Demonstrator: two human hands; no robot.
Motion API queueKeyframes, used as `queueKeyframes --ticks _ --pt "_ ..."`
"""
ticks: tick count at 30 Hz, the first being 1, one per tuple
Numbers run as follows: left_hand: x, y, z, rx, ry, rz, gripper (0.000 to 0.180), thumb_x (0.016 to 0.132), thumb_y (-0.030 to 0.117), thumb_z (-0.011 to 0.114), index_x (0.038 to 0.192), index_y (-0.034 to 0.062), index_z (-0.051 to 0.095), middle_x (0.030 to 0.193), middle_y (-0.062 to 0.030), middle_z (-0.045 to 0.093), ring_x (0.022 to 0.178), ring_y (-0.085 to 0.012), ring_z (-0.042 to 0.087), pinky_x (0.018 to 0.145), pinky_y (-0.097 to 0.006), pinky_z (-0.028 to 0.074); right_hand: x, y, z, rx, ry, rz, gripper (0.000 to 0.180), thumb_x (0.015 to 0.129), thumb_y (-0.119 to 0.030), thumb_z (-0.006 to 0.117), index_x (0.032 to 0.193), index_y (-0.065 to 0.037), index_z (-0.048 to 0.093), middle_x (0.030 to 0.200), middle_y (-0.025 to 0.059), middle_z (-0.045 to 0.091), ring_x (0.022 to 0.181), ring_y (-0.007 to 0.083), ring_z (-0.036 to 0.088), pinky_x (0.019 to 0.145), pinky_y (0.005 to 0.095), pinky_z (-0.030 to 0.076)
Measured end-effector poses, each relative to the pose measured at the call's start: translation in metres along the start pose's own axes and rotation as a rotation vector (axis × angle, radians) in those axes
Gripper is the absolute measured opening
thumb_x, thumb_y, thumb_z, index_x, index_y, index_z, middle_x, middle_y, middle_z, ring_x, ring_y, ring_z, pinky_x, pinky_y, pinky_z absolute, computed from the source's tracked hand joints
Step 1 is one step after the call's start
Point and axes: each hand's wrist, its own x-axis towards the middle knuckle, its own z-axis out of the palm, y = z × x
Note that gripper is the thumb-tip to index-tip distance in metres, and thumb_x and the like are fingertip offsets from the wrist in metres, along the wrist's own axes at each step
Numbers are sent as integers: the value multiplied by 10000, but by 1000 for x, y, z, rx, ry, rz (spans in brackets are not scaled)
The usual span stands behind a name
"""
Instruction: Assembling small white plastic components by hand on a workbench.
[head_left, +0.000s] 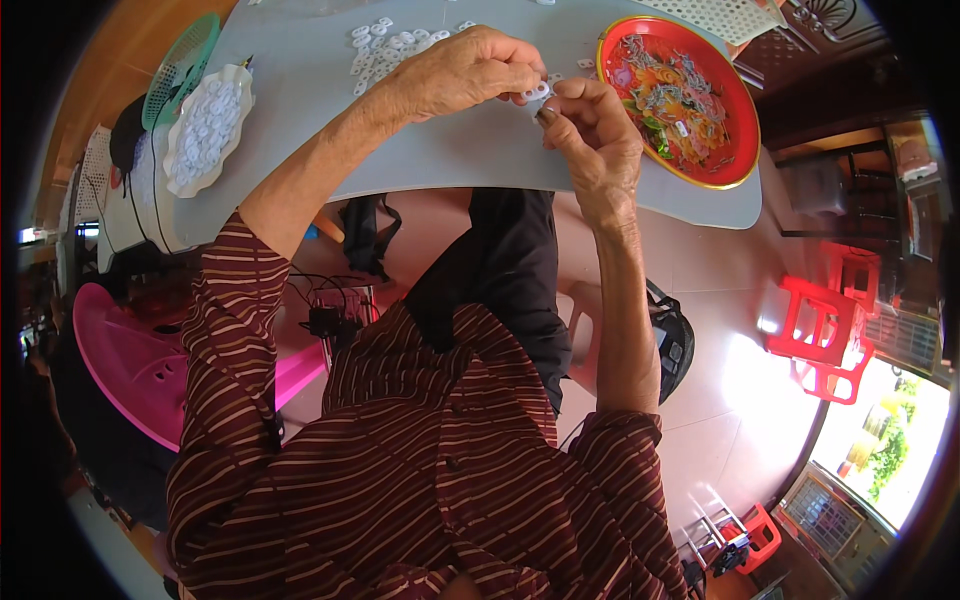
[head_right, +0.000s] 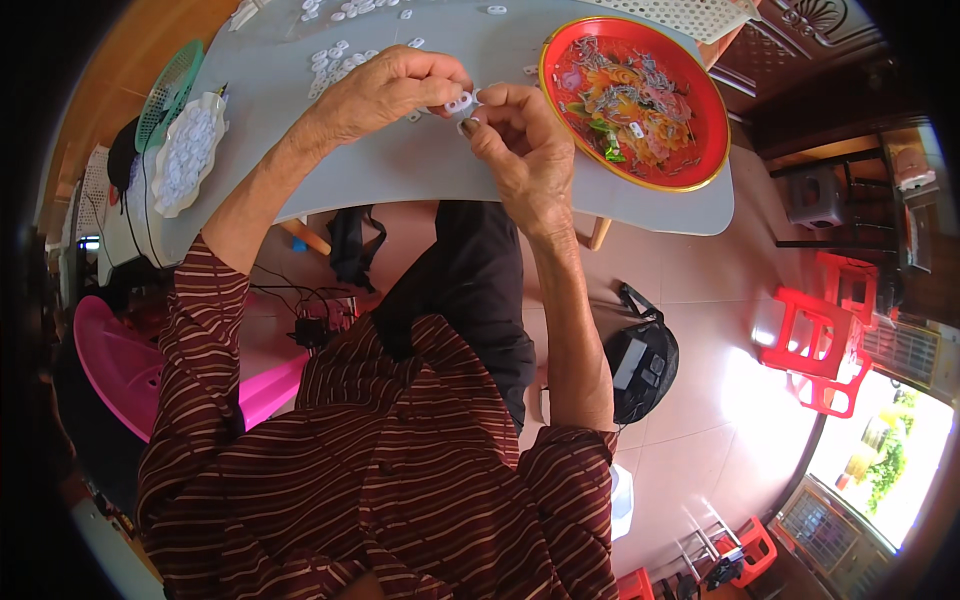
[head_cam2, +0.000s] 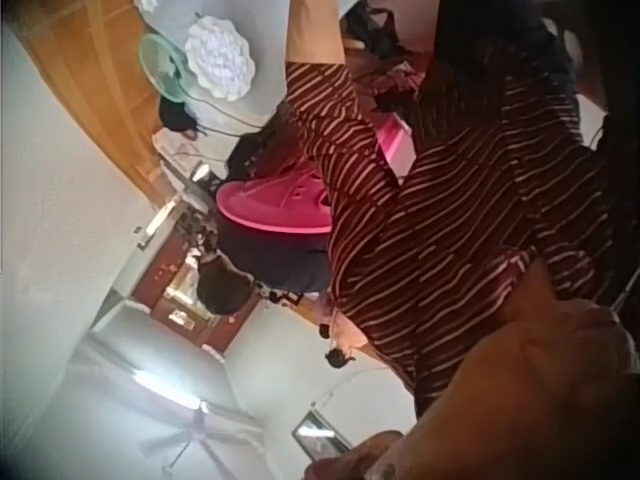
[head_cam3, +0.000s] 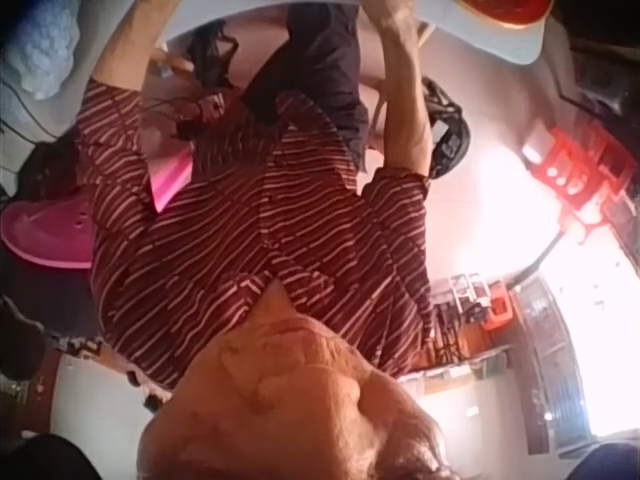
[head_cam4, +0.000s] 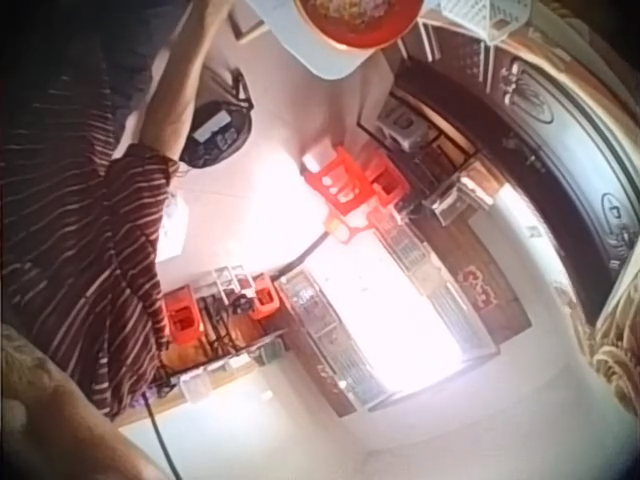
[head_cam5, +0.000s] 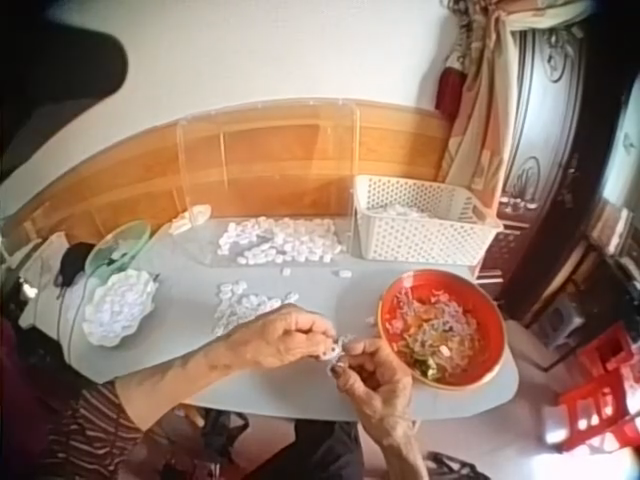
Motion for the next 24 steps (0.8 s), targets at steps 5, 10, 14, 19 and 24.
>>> queueKeyframes --ticks 5,10,14,19,24 --pt "1 6 -2 177 -42 -19 253 862 229 543 930 1 631 718 6 573 666 -74 487 626 -247 403 0 1 -1 -20 0 -6 239 829 18 632 1050 -9 545 860 23 617 764 74 565 698 206 460" --pt "4 6 1 356 -100 45 237 872 210 530 869 -15 605 687 -4 552 651 -80 471 607 -259 397 0 1 1 -49 -1 -30 233 830 20 625 1055 -5 567 872 26 626 763 72 564 696 207 462" --pt "1 -2 12 207 49 100 263 896 232 499 865 -11 594 673 -11 540 639 -90 467 601 -272 398 -1 2 0 -14 55 -48 217 834 19 611 1048 -5 581 863 24 630 746 67 561 686 206 465" --pt "-9 -6 28 158 151 122 312 931 264 443 797 -3 534 591 -61 511 563 -149 477 538 -317 404 0 3 0 -12 55 -55 220 838 10 613 1055 -8 581 855 21 627 734 64 558 679 205 465" --pt "-13 -21 38 146 294 186 287 929 229 440 785 -11 506 592 -82 490 552 -155 445 533 -320 394 -1 4 2 -57 24 -53 249 821 2 650 1059 -4 581 819 12 609 729 67 555 676 206 467"
